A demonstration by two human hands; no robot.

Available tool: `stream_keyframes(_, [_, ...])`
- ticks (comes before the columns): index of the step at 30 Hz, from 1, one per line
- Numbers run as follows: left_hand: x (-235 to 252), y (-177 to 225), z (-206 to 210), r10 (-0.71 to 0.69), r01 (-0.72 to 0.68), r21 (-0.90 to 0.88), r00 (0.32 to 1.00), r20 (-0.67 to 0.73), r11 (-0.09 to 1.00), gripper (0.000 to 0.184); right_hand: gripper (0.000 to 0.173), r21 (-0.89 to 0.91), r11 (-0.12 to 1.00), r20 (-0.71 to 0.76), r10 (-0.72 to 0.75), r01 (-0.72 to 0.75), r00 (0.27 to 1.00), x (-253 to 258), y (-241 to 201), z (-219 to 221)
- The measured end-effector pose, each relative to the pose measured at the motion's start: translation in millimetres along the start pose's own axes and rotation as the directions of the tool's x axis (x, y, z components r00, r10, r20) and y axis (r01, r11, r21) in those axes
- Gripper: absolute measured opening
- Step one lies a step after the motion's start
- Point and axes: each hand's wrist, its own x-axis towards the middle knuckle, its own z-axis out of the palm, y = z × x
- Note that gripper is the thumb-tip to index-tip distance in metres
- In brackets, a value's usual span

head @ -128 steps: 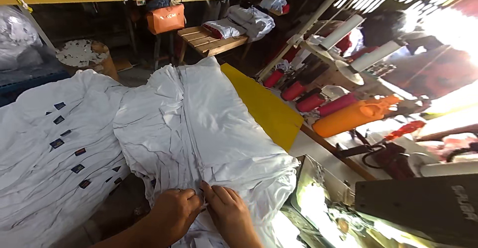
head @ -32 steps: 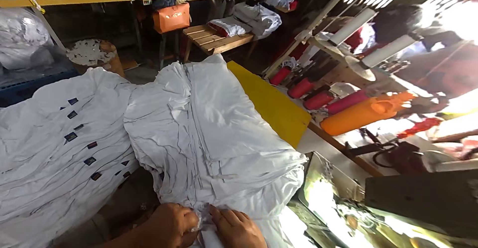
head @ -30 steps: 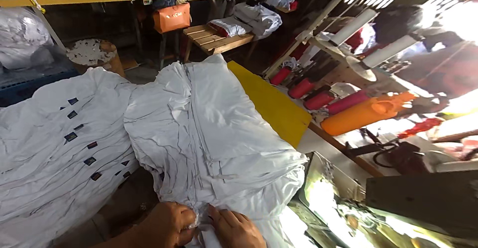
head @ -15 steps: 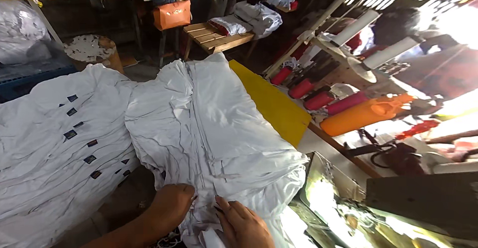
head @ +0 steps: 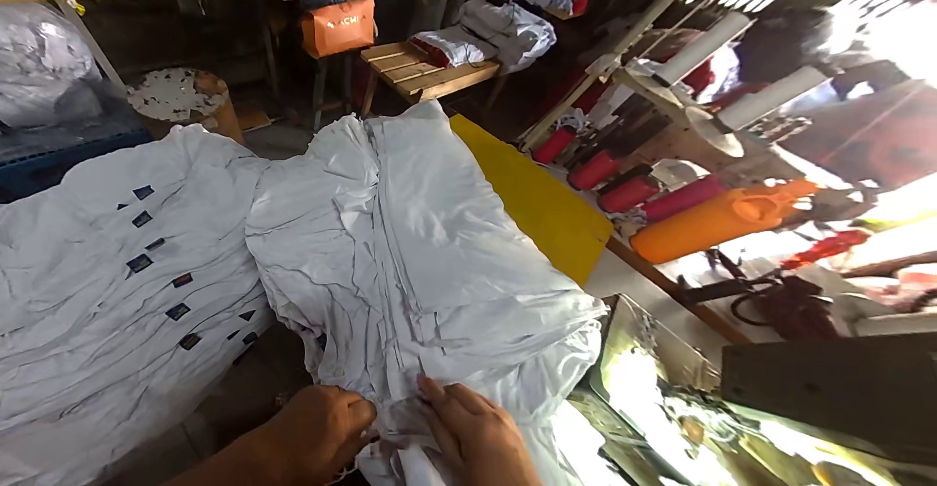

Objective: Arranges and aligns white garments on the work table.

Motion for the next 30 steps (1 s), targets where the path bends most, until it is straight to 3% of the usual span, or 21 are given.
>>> stream_keyframes(2, [1.6, -0.8, 1.3, 0.036, -0.037, -0.011, 0.998, -0.052, 0.999, 0.028, 0.025, 0.054, 0.998, 0.093, -0.035, 0.030, 0.995, -3.8, -8.6, 4.9])
stream_keyframes(5, [8.4, 6.0, -3.3, 0.170, -0.177, -0.153, 0.984, -0.059, 0.972, 0.028, 0.018, 0.093, 0.986, 0.062, -0.142, 0.136, 0.988, -5.9, -16.3, 24.6])
stream_keyframes(7, [9.7, 8.4, -9.5, 0.212, -0.188, -0.375, 0.977, 0.022, 0.908, 0.027, 0.022, 0.056, 0.996, 0.045, -0.078, 0.076, 0.996, -9.9, -12.1, 19.2])
stream_keyframes(8, [9.4, 8.5, -12.3, 0.184, -0.122, -0.449, 0.978, 0.097, 0.885, 0.026, 0.024, 0.033, 0.999, 0.028, -0.014, 0.013, 1.000, -11.3, -6.7, 10.3])
stream_keyframes(9, [9.9, 8.4, -13.4, 0.107, -0.020, -0.435, 0.978, 0.177, 0.900, 0.026, 0.025, 0.008, 0.999, -0.003, 0.043, -0.043, 0.999, -12.3, 0.7, 0.4])
stream_keyframes(11, [19.2, 9.8, -6.3, -0.156, 0.227, -0.240, 0.946, 0.284, 0.944, 0.028, 0.029, -0.032, 0.996, -0.064, 0.082, -0.085, 0.995, -12.5, 13.5, -16.7])
stream_keyframes(13, [37.6, 12.7, 13.6, -0.368, 0.398, -0.087, 0.897, 0.246, 0.913, 0.040, 0.030, -0.015, 0.997, -0.061, 0.072, -0.073, 0.996, -9.7, 12.1, -24.5])
stream_keyframes(15, [54.3, 19.1, 31.8, -0.456, 0.466, -0.004, 0.867, 0.202, 0.885, 0.047, 0.030, -0.011, 0.999, -0.031, 0.046, -0.046, 0.998, -8.8, 3.7, -20.7])
stream_keyframes(19, [40.3, 23.2, 51.5, -0.288, 0.292, 0.185, 0.956, -0.050, 0.938, 0.018, 0.027, -0.110, 0.994, 0.015, 0.013, -0.011, 1.000, -17.5, -1.4, -11.1])
stream_keyframes(23, [6.7, 20.0, 44.0, -0.128, 0.159, 0.193, 0.979, -0.161, 0.968, 0.022, 0.024, -0.135, 0.989, 0.095, -0.041, 0.053, 0.995, -24.5, -5.0, 9.3])
stream_keyframes(26, [4.7, 21.9, 32.4, -0.090, 0.127, 0.155, 0.970, -0.227, 0.980, 0.024, 0.021, -0.109, 0.986, 0.129, -0.109, 0.124, 0.986, -19.5, -11.6, 20.3])
stream_keyframes(28, [3.9, 21.0, 25.0, -0.082, 0.102, 0.082, 0.972, -0.218, 0.991, 0.023, 0.020, -0.098, 0.983, 0.124, -0.140, 0.153, 0.982, -17.4, -13.3, 17.8])
stream_keyframes(30, [-0.9, 19.6, 9.5, -0.090, 0.088, -0.067, 0.996, -0.023, 0.994, 0.021, 0.021, -0.081, 0.990, 0.115, -0.105, 0.114, 0.988, -17.1, -11.7, 8.6])
